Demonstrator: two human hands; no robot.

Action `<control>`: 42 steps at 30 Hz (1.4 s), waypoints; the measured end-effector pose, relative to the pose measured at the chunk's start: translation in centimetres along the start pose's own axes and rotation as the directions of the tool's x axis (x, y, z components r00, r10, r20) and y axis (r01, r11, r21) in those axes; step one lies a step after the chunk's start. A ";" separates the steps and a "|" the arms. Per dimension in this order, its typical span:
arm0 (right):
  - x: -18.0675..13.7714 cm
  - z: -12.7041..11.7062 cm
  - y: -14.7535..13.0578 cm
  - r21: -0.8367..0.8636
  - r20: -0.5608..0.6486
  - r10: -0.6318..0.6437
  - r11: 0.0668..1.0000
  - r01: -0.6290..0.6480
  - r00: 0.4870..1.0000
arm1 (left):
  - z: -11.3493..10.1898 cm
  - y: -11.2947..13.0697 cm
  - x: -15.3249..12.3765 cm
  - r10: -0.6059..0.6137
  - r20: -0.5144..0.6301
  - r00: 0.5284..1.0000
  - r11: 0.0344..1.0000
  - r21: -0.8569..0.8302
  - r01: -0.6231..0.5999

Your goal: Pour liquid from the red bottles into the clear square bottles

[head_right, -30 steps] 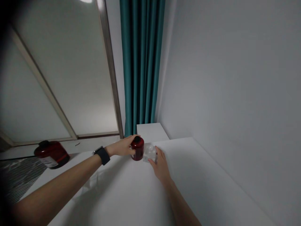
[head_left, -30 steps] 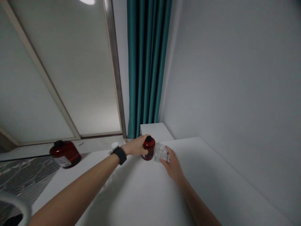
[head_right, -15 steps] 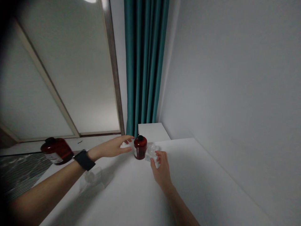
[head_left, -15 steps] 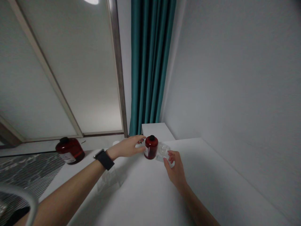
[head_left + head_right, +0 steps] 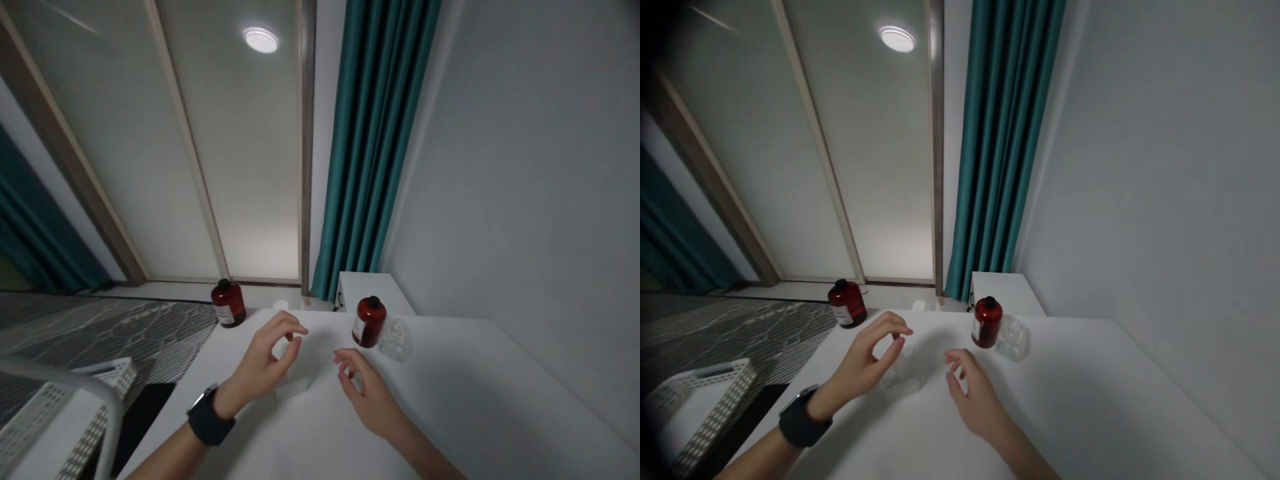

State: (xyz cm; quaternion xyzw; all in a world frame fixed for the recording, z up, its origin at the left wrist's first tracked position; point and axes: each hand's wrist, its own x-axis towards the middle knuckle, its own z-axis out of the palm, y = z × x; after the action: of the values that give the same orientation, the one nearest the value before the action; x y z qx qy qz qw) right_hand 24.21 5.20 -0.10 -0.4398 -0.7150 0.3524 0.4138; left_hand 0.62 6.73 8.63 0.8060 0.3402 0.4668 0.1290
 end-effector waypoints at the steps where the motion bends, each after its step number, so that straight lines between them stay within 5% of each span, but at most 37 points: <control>1: 0.4 0.6 -0.6 -0.012 0.022 -0.012 1.000 0.012 1.000 | -0.3 -0.7 -1.1 -0.016 -0.064 0.998 1.000 0.008 0.017; 3: 1.5 1.8 -1.4 -0.032 0.068 -0.034 0.999 0.036 0.997 | -0.8 -2.7 -3.3 -0.062 -0.282 0.957 0.996 0.046 0.078; 6: 3.1 3.9 -1.7 -0.045 0.142 -0.058 0.997 0.065 0.988 | -1.5 -6.6 -5.9 -0.175 -0.672 0.720 0.961 0.042 0.273; 8: 4.0 5.2 -1.4 -0.044 0.178 -0.059 0.997 0.068 0.982 | -2.1 -9.2 -6.9 -0.300 -0.750 0.589 0.885 0.011 0.465; 10: 4.6 6.2 -1.0 -0.035 0.198 -0.030 0.999 0.038 0.980 | -2.8 -11.5 -7.3 -0.389 -0.746 0.540 0.794 0.026 0.608; 17: 4.8 7.1 -0.3 0.018 0.175 0.050 0.998 -0.054 0.983 | -4.6 -16.4 -5.9 -0.461 -0.654 0.600 0.756 0.065 0.651; 27: 4.7 7.0 -0.7 0.044 0.182 0.033 0.998 -0.042 0.983 | -4.3 -18.5 -4.8 -0.530 -0.576 0.623 0.786 -0.058 0.615; 34: 5.6 4.7 -1.7 0.024 0.067 0.080 0.996 -0.082 0.995 | -3.3 -13.7 -5.7 -0.566 -0.485 0.666 0.792 -0.096 0.603; 39: 4.2 2.9 -1.0 0.010 0.011 0.053 0.999 -0.054 0.999 | -1.9 -8.4 -5.5 -0.496 -0.308 0.812 0.861 -0.053 0.505; 42: 2.6 2.2 -0.8 0.016 -0.005 0.037 0.999 -0.037 0.999 | -0.5 -6.2 -5.6 -0.487 -0.263 0.833 0.873 -0.102 0.478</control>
State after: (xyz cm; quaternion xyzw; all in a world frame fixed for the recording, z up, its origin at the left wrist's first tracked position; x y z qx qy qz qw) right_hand 21.22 7.04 0.42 -0.4506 -0.7028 0.3643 0.4127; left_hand -4.35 7.43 1.93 0.6177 0.5395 0.5338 0.2058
